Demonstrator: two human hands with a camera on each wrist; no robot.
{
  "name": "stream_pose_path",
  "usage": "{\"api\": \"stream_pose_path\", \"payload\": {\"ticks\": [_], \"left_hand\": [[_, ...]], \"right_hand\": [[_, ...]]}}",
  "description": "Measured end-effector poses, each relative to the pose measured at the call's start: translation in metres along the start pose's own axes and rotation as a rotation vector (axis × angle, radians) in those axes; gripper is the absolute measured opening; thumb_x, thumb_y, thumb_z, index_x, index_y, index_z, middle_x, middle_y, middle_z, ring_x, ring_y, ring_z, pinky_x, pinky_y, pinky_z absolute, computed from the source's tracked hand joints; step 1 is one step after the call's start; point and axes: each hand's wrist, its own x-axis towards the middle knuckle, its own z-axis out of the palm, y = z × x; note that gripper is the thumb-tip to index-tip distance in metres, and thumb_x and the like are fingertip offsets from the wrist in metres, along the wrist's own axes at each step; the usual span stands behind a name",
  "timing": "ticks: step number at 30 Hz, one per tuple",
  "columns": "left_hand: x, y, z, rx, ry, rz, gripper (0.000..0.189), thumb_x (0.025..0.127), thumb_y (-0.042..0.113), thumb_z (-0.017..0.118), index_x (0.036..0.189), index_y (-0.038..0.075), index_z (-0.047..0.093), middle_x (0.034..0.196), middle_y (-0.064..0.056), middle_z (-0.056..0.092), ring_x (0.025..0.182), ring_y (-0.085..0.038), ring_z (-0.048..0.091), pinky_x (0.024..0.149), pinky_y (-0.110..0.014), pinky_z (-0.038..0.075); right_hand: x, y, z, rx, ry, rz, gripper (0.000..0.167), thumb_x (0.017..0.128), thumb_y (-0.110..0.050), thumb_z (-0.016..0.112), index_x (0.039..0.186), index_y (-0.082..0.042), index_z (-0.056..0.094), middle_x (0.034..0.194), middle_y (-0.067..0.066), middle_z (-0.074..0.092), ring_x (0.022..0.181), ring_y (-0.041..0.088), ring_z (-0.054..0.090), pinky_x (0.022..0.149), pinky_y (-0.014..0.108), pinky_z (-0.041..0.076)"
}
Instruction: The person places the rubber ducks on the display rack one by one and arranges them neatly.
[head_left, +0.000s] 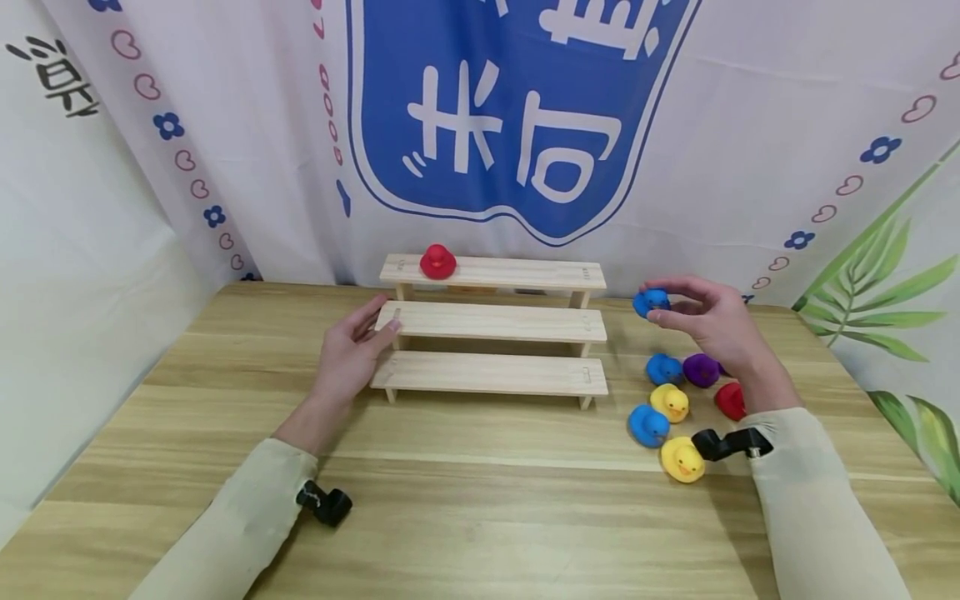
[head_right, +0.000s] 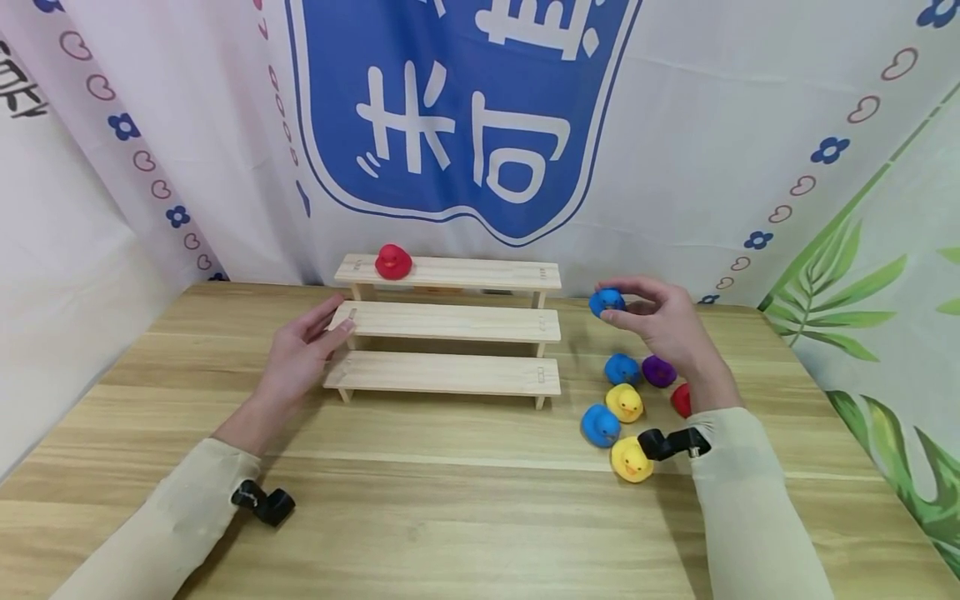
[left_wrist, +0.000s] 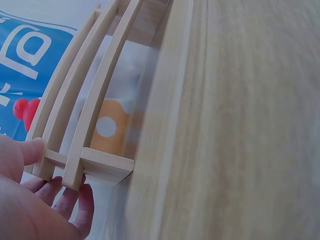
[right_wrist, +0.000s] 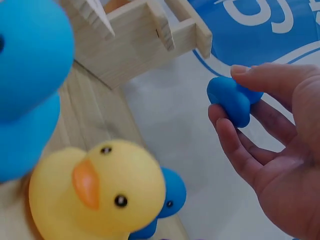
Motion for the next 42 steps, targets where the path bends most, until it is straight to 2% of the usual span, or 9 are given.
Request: {"api": "stream_pose_path", "payload": {"ticks": [7, 12, 16, 23, 31, 38, 42], "left_hand": [[0.001, 0.001, 0.0, 0.006, -0.015, -0.007, 0.065, 0.106, 0.031, 0.068, 0.164, 0.026, 0.039, 0.175, 0.002, 0.03, 0.152, -0.023, 0.044, 0.129, -0.038, 0.041], [0.0, 0.001, 0.0, 0.005, -0.011, -0.019, 0.065, 0.106, 0.031, 0.068, 0.164, 0.026, 0.04, 0.175, 0.003, 0.032, 0.157, -0.023, 0.038, 0.131, -0.039, 0.036], [-0.001, 0.0, -0.002, 0.005, -0.008, -0.017, 0.065, 0.106, 0.029, 0.068, 0.164, 0.023, 0.04, 0.174, 0.004, 0.033, 0.161, -0.02, 0.032, 0.134, -0.038, 0.031], [0.0, 0.0, -0.001, 0.002, -0.002, -0.002, 0.065, 0.105, 0.028, 0.068, 0.164, 0.021, 0.041, 0.173, 0.004, 0.036, 0.16, -0.019, 0.035, 0.133, -0.038, 0.033], [0.002, -0.001, 0.0, -0.007, -0.001, -0.007, 0.065, 0.105, 0.029, 0.069, 0.163, 0.022, 0.042, 0.174, 0.005, 0.035, 0.161, -0.018, 0.033, 0.134, -0.037, 0.032], [0.001, -0.001, -0.001, -0.008, -0.01, 0.005, 0.065, 0.106, 0.028, 0.068, 0.164, 0.02, 0.041, 0.173, 0.004, 0.036, 0.161, -0.019, 0.033, 0.134, -0.038, 0.031], [0.001, -0.001, -0.001, -0.005, -0.008, 0.011, 0.064, 0.106, 0.028, 0.068, 0.164, 0.019, 0.042, 0.173, 0.004, 0.036, 0.161, -0.018, 0.032, 0.134, -0.038, 0.031]], "right_hand": [[0.0, -0.014, 0.001, 0.024, 0.027, 0.02, 0.05, 0.099, -0.033, 0.076, 0.144, -0.017, 0.064, 0.127, -0.018, 0.07, 0.097, 0.005, 0.074, 0.086, 0.02, 0.063], [-0.003, -0.024, 0.003, 0.002, 0.032, 0.038, 0.051, 0.099, -0.038, 0.076, 0.145, -0.02, 0.063, 0.131, -0.012, 0.069, 0.097, 0.003, 0.074, 0.086, 0.019, 0.062], [-0.005, -0.03, 0.007, 0.015, 0.024, 0.037, 0.05, 0.099, -0.039, 0.076, 0.144, -0.021, 0.064, 0.132, -0.01, 0.067, 0.098, 0.003, 0.075, 0.088, 0.018, 0.061], [-0.006, -0.033, 0.011, 0.007, 0.035, 0.015, 0.049, 0.099, -0.04, 0.076, 0.143, -0.021, 0.065, 0.131, -0.011, 0.068, 0.096, 0.003, 0.075, 0.089, 0.019, 0.059], [-0.006, -0.039, 0.014, -0.003, 0.02, -0.002, 0.052, 0.101, -0.036, 0.075, 0.147, -0.018, 0.061, 0.139, -0.003, 0.065, 0.1, 0.002, 0.076, 0.101, 0.021, 0.059], [-0.005, -0.049, 0.024, 0.064, 0.022, -0.022, 0.046, 0.101, -0.03, 0.075, 0.143, -0.015, 0.063, 0.131, -0.005, 0.068, 0.096, 0.003, 0.076, 0.093, 0.012, 0.058], [-0.003, -0.055, 0.029, 0.066, 0.011, -0.021, 0.047, 0.1, -0.031, 0.076, 0.142, -0.014, 0.063, 0.116, -0.01, 0.076, 0.095, 0.007, 0.078, 0.092, 0.012, 0.058]]}}
